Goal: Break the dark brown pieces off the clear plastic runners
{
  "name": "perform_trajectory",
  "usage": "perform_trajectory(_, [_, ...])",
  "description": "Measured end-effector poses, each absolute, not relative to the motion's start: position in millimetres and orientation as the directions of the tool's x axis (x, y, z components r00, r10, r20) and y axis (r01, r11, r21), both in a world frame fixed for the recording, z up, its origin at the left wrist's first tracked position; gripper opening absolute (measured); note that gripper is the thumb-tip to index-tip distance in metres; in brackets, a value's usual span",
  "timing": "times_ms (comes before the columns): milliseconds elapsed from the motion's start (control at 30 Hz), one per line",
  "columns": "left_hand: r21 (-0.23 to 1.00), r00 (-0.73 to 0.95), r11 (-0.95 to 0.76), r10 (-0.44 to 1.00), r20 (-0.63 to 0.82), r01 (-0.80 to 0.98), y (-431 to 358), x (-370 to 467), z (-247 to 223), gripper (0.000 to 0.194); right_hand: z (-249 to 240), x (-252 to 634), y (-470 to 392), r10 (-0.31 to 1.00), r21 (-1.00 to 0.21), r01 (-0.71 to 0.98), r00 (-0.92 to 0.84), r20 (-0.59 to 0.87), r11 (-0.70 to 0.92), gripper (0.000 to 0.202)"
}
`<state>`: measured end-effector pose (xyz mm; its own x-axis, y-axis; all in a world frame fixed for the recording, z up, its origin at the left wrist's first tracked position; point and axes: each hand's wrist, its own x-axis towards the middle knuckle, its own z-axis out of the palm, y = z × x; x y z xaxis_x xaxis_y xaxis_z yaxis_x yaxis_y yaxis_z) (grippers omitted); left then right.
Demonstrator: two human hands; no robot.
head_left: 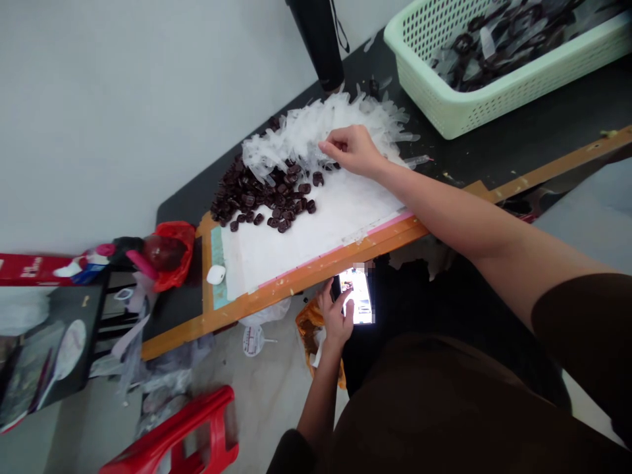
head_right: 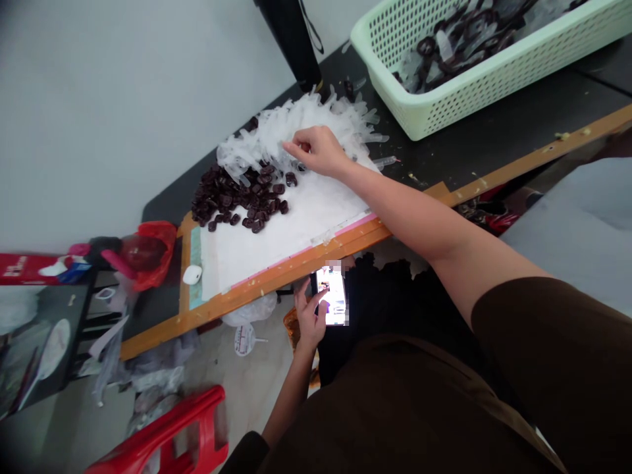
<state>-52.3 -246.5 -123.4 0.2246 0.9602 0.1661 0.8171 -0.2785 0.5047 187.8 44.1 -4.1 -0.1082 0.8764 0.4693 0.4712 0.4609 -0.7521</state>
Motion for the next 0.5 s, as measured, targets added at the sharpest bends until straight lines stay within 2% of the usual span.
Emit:
perform_trajectory(300, [0.581, 0.176, -0.205, 0.979, 0.106, 0.788, -243.5, -50.9, -128.9, 0.044, 0.5, 188.5, 40.6, 0.881, -0.746, 0.487, -0.119, 0.458, 0.454, 0.055])
perform_trajectory(500, [0.622, 0.196, -0.323, 0.944, 0.265, 0.713, -258.3, -59.2, -134.4, 0.039, 1.7, 188.3, 40.5, 0.875, -0.733, 0.498, -0.122, 0.469, 0.462, 0.054])
